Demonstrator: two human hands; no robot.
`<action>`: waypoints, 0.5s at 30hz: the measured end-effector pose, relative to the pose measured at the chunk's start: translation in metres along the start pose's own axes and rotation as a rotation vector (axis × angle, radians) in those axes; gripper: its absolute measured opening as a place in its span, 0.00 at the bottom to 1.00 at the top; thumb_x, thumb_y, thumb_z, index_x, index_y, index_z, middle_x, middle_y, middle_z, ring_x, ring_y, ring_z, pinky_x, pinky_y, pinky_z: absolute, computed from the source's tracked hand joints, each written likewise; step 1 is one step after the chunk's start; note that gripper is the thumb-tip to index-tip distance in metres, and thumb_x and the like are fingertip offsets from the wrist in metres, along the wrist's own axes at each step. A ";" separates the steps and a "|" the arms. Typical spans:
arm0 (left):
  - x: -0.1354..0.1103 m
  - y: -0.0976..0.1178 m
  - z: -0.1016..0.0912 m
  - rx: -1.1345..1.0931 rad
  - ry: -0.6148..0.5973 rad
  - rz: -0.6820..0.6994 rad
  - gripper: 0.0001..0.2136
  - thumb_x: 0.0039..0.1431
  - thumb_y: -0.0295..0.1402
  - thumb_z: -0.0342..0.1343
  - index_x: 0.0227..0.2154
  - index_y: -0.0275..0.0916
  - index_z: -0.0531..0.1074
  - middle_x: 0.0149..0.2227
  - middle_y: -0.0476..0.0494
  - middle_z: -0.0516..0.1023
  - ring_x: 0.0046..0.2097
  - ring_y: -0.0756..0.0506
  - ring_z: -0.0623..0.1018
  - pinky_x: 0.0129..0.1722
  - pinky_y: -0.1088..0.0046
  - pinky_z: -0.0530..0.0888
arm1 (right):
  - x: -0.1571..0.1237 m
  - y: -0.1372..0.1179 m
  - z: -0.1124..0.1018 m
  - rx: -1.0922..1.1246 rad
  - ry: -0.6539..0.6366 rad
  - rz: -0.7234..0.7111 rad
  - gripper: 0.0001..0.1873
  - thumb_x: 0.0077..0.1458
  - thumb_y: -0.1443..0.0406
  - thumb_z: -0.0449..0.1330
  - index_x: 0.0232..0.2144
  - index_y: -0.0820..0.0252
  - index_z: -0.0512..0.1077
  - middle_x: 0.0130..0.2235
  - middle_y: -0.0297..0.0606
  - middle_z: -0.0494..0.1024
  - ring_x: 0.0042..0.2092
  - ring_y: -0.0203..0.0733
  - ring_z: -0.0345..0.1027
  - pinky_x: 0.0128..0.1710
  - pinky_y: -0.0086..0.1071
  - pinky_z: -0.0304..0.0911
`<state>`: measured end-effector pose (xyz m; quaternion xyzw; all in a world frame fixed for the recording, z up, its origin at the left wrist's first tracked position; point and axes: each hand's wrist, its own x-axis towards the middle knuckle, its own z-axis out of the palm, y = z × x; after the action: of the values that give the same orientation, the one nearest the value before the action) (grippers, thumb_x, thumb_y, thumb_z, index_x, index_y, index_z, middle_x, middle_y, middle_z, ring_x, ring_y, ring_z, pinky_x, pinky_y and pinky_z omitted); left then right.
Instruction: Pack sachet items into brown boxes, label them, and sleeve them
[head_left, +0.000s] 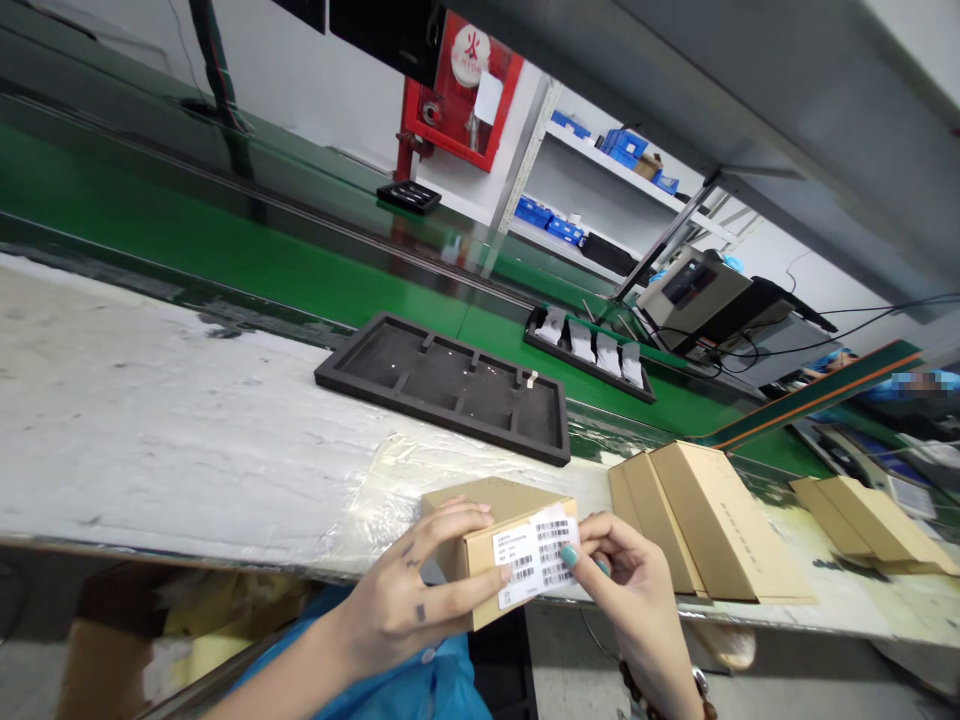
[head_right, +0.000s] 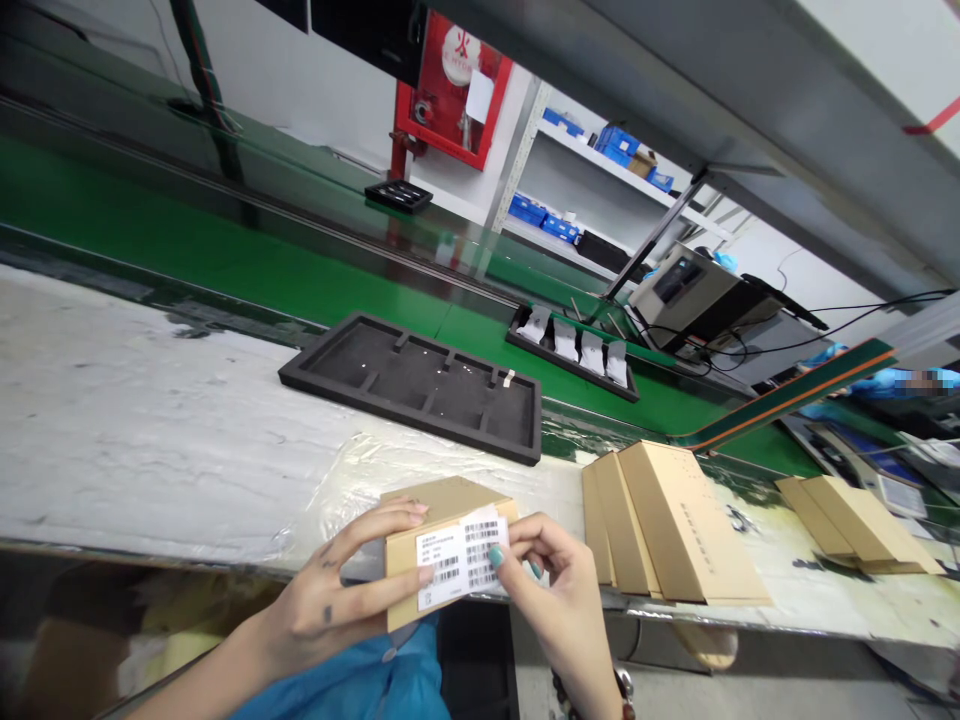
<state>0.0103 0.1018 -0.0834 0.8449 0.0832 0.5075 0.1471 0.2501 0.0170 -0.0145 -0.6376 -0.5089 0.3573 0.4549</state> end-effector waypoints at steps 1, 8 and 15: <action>0.000 0.000 0.000 -0.003 -0.001 0.001 0.14 0.65 0.27 0.57 0.53 0.38 0.74 0.57 0.32 0.66 0.60 0.34 0.72 0.59 0.47 0.73 | 0.000 -0.001 0.000 -0.002 0.003 -0.002 0.13 0.56 0.55 0.68 0.30 0.58 0.76 0.28 0.37 0.76 0.29 0.38 0.63 0.29 0.31 0.56; -0.004 -0.003 0.000 0.007 -0.027 0.008 0.14 0.66 0.26 0.56 0.53 0.36 0.74 0.59 0.30 0.64 0.62 0.33 0.70 0.60 0.46 0.73 | 0.002 0.000 0.001 0.014 0.029 -0.005 0.12 0.53 0.57 0.71 0.29 0.58 0.75 0.25 0.33 0.74 0.28 0.36 0.61 0.28 0.29 0.54; -0.009 -0.004 -0.001 -0.019 -0.039 -0.006 0.17 0.65 0.23 0.55 0.55 0.37 0.73 0.61 0.31 0.61 0.64 0.34 0.66 0.60 0.51 0.73 | 0.018 0.025 -0.027 0.158 0.296 -0.057 0.16 0.48 0.57 0.74 0.27 0.59 0.73 0.26 0.33 0.73 0.29 0.37 0.62 0.28 0.28 0.56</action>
<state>0.0055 0.1032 -0.0922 0.8529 0.0781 0.4912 0.1584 0.2874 0.0272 -0.0284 -0.6309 -0.4245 0.2852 0.5835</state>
